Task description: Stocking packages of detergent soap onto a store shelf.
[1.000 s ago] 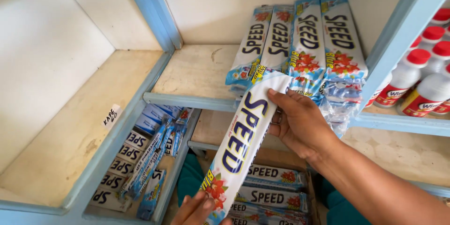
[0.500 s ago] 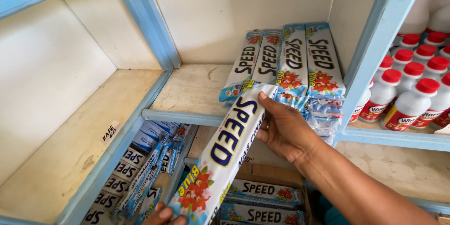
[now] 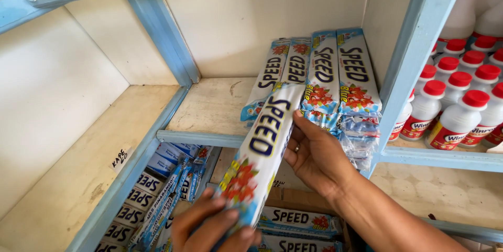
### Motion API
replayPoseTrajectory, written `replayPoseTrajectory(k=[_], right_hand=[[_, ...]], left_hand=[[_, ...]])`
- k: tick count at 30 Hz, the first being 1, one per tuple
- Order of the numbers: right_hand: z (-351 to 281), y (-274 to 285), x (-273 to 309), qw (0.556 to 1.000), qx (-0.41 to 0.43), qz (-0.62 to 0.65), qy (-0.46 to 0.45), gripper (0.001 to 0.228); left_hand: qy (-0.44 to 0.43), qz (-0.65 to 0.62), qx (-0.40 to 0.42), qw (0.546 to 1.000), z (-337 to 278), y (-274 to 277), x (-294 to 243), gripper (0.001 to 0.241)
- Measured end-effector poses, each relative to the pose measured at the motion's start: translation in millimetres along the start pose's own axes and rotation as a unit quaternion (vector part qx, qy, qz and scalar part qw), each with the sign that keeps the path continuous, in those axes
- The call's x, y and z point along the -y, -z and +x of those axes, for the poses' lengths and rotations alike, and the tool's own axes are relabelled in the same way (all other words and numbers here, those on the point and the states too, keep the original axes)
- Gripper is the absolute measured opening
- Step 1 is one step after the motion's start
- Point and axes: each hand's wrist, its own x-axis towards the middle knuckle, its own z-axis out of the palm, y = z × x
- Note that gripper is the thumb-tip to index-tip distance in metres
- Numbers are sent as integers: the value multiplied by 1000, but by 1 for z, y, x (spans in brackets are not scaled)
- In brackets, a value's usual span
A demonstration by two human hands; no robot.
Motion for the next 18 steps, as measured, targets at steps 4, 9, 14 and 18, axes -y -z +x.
replayPoseTrajectory(k=[4, 9, 14, 18], right_hand=[[-19, -2, 7, 1000, 7, -16, 5, 33], [-8, 67, -10, 999, 35, 6, 37, 33], [-21, 61, -16, 998, -38, -52, 1, 35], [-18, 83, -29, 996, -37, -85, -2, 35]], left_hand=[[28, -13, -41, 999, 41, -39, 8, 32], [-23, -3, 45, 999, 57, -112, 38, 28], [33, -23, 92, 995, 77, -147, 51, 34], [68, -37, 116, 990, 94, -161, 51, 60]])
